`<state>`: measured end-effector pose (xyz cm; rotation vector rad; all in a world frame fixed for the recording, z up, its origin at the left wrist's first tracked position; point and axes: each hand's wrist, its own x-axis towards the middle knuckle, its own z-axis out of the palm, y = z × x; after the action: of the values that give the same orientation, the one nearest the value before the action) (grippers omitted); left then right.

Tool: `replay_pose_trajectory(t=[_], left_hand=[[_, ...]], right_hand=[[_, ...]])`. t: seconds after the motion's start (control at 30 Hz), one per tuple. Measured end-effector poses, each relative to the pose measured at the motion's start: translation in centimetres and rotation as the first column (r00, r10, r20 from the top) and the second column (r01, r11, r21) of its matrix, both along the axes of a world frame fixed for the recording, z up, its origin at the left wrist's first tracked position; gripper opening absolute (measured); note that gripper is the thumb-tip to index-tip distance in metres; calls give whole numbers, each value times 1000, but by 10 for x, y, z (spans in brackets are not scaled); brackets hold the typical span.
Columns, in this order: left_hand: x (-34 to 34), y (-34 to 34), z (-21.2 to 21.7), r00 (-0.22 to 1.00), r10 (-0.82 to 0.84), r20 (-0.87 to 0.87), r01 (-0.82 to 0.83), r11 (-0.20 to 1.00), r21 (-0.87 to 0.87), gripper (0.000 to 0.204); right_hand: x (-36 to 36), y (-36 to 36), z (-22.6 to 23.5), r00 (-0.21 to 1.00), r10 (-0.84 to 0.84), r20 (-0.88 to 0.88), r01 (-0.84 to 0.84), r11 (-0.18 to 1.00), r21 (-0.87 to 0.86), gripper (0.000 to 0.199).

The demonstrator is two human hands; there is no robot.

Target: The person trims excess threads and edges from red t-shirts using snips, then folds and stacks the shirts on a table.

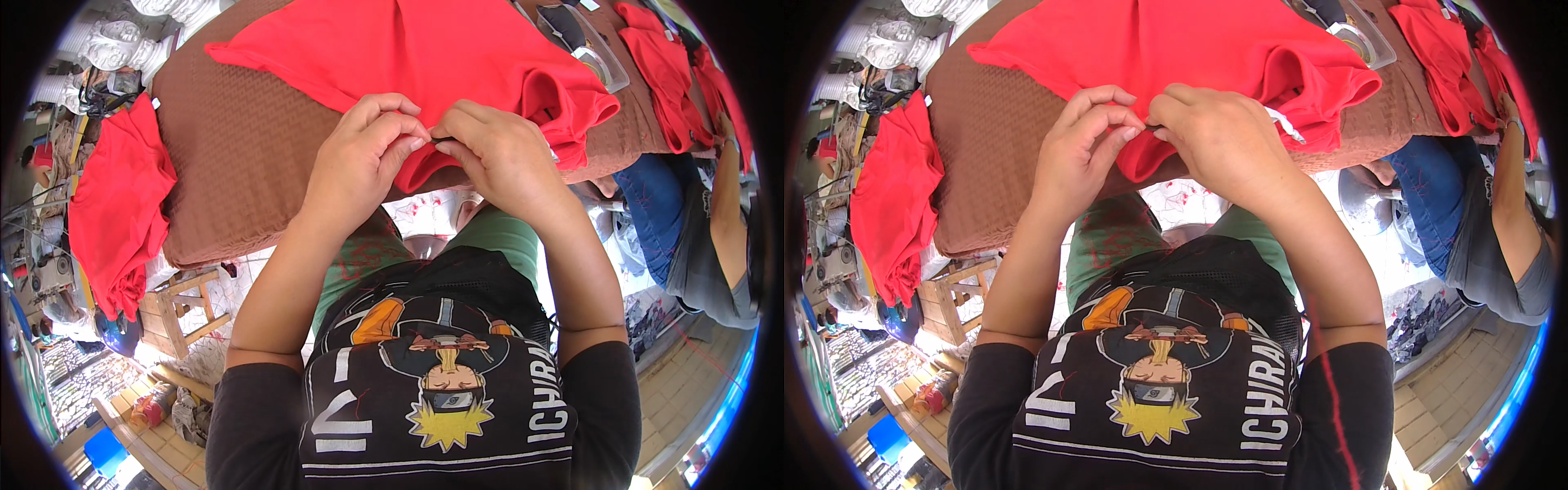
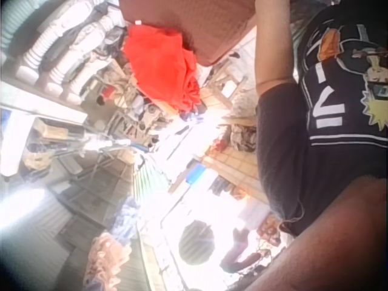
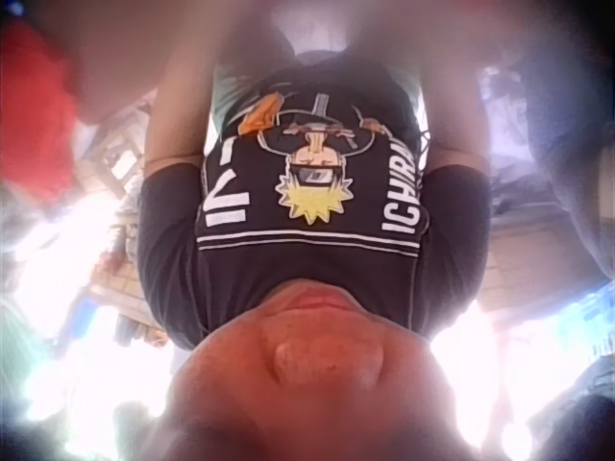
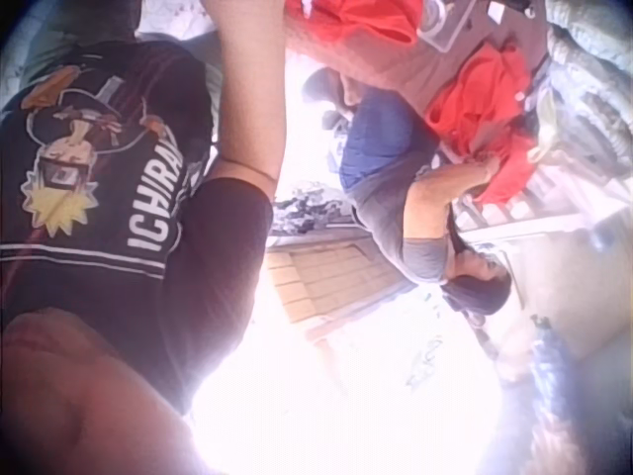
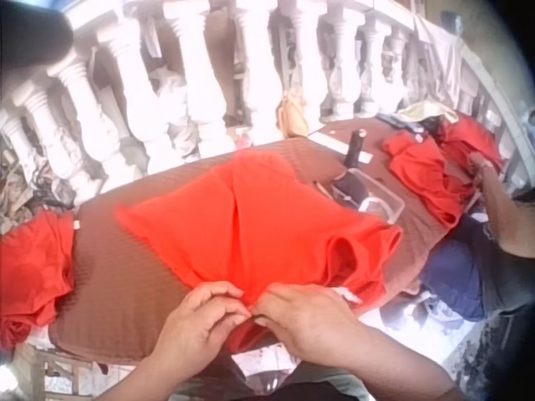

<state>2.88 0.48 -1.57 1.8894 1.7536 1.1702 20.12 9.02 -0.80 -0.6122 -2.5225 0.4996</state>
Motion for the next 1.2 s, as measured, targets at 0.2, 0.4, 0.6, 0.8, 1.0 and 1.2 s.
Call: replay_pose_trajectory(t=[0.2,0.4,0.6,0.8,1.0,1.2], left_hand=[[-28,-22,44,867,-481,-129,400,827,-395,8],[-25,-20,49,959,-242,-147,202,948,-246,14],[-1,0,15,926,-124,-356,99,991,-89,25],[2,3,-7,993,-68,-99,46,977,-209,22],[3,1,-8,1000,-2,-2,2,979,-203,17],[3,4,-4,994,16,106,3,984,-176,14]], right_hand=[[18,9,6,989,-109,-103,95,987,-132,18],[26,11,3,974,-181,-139,134,947,-292,23],[16,4,-9,995,-83,-50,51,886,-460,19],[10,3,-34,995,-67,-78,15,844,-536,18],[4,-3,-29,995,-51,-89,0,867,-498,19],[5,0,-25,991,-46,-122,-23,861,-508,18]])
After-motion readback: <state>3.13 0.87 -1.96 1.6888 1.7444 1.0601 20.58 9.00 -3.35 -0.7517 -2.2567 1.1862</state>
